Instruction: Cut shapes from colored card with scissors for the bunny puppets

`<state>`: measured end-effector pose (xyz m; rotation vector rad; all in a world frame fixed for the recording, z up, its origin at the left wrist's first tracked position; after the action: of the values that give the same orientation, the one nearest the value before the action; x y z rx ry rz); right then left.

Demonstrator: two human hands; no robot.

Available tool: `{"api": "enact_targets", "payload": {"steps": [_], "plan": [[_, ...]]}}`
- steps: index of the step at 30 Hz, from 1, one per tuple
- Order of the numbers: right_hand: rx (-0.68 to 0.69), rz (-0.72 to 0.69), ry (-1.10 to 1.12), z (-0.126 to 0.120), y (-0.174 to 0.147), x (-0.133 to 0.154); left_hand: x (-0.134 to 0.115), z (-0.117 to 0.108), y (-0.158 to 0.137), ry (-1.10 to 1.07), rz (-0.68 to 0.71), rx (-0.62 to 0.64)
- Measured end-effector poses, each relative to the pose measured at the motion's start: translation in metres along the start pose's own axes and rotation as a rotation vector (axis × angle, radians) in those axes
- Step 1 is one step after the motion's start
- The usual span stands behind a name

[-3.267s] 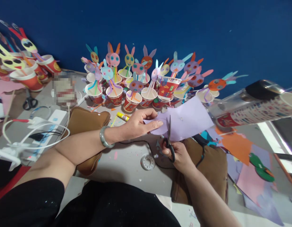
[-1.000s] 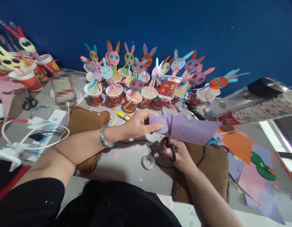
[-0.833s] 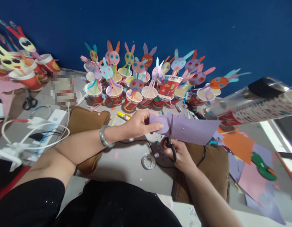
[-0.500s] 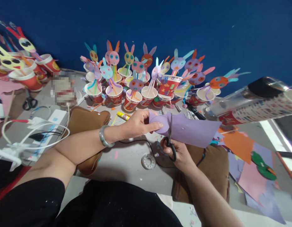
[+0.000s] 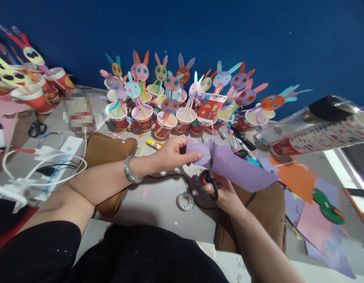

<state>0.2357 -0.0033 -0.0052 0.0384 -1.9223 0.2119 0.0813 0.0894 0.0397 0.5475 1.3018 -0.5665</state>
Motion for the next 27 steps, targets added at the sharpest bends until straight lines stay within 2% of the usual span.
{"api": "enact_targets", "payload": {"steps": [14,27], "plan": [[0.050,-0.134,-0.003,0.0015,0.0019,-0.0068,0.0007,0.0026,-0.0004,-0.002,-0.004,0.038],[0.015,-0.063,0.021,-0.0002,-0.0009,-0.0074,-0.0003,0.0012,-0.0006,0.004,0.002,0.023]]}}
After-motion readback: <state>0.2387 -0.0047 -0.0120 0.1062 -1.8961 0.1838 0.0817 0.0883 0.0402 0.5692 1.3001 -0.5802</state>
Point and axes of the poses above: each hand's wrist, its own y-axis towards the middle knuckle, its own z-axis out of the palm, x = y × z, the point moved 5 cm from there along y, towards the middle knuckle, and after that the axes turned 3 degrees about -y, right-handed, at the moved point
